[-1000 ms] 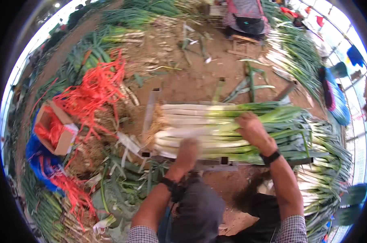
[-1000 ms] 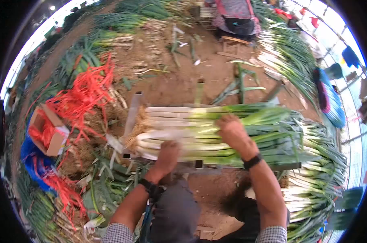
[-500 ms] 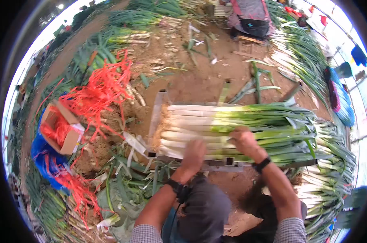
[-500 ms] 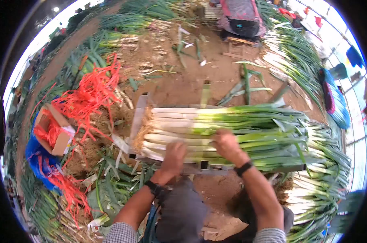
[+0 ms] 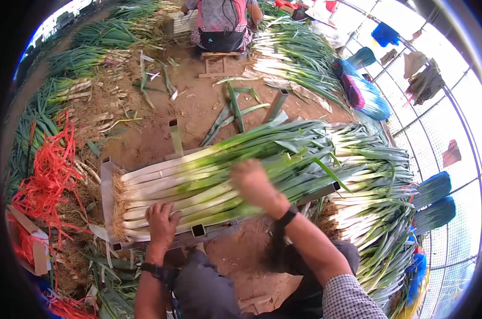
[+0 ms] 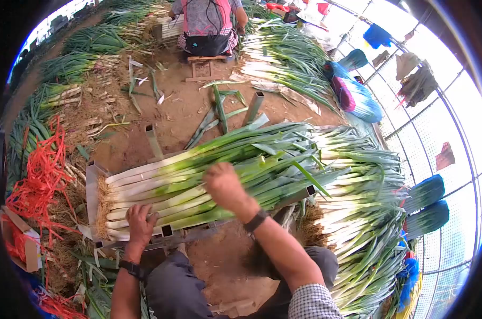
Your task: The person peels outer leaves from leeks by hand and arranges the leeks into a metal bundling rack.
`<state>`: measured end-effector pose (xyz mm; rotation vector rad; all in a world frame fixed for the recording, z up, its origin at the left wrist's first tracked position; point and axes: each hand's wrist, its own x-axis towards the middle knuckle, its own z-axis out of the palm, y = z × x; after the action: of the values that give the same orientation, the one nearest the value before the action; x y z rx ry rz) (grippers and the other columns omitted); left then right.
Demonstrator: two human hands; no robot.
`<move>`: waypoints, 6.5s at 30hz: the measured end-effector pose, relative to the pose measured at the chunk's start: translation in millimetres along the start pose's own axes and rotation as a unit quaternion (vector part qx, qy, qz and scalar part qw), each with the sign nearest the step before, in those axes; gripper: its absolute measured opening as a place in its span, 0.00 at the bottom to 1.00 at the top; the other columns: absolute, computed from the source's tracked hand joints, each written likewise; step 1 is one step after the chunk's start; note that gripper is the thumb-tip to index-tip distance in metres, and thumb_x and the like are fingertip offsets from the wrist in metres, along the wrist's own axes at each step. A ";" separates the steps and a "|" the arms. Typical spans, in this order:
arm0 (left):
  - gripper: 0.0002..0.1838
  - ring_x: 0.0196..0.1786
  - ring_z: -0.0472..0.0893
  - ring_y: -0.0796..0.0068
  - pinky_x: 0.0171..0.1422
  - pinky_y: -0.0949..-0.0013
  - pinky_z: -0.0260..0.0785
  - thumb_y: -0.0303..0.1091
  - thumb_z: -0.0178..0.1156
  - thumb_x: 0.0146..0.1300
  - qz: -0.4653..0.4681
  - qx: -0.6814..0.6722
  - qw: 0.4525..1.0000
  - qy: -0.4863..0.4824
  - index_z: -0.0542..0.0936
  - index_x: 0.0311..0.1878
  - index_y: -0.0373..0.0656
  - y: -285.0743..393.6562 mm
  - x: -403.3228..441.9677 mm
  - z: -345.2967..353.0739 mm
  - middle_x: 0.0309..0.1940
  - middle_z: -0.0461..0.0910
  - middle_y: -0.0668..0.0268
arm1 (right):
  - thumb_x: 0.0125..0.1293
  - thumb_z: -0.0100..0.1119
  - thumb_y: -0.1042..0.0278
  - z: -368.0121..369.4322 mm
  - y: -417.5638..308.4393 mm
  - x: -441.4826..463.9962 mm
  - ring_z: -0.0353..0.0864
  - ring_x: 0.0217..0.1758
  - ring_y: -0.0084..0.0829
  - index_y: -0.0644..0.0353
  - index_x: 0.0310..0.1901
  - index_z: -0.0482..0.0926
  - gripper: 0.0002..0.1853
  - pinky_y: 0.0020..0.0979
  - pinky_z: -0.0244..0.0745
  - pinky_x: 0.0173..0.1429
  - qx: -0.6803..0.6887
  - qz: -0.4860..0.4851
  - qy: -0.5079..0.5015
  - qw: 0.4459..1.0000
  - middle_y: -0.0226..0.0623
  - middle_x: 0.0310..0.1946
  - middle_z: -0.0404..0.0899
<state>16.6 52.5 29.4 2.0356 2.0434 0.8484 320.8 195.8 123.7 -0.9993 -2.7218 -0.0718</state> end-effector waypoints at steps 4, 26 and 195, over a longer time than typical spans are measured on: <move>0.17 0.58 0.73 0.52 0.69 0.49 0.60 0.43 0.66 0.63 -0.005 -0.006 1.000 -0.024 0.85 0.50 0.45 -1.7 9.6 -1.5 0.49 0.79 0.57 | 0.59 0.71 0.55 -51.6 52.4 -21.6 0.73 0.64 0.42 0.57 0.49 0.85 0.19 0.48 0.61 0.72 -0.059 0.107 0.002 0.993 0.41 0.51 0.81; 0.17 0.54 0.76 0.55 0.64 0.51 0.63 0.47 0.68 0.62 -0.028 0.000 1.000 0.004 0.89 0.49 0.49 -6.3 17.8 14.4 0.46 0.82 0.61 | 0.58 0.56 0.76 10.5 -76.3 -83.5 0.82 0.30 0.43 0.58 0.57 0.77 0.22 0.42 0.75 0.28 0.068 0.034 -0.062 0.995 0.43 0.32 0.80; 0.09 0.50 0.78 0.57 0.58 0.54 0.68 0.35 0.59 0.70 0.033 -0.019 0.999 0.004 0.83 0.46 0.42 -115.0 23.2 43.2 0.44 0.79 0.58 | 0.73 0.58 0.68 -85.1 -18.5 -650.9 0.79 0.46 0.24 0.63 0.69 0.74 0.24 0.29 0.76 0.52 0.136 0.661 0.552 0.489 0.33 0.45 0.82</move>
<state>-65.9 95.5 -54.2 2.0929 1.9600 0.9010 806.4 -240.3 50.1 -1.7210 -0.3806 0.0110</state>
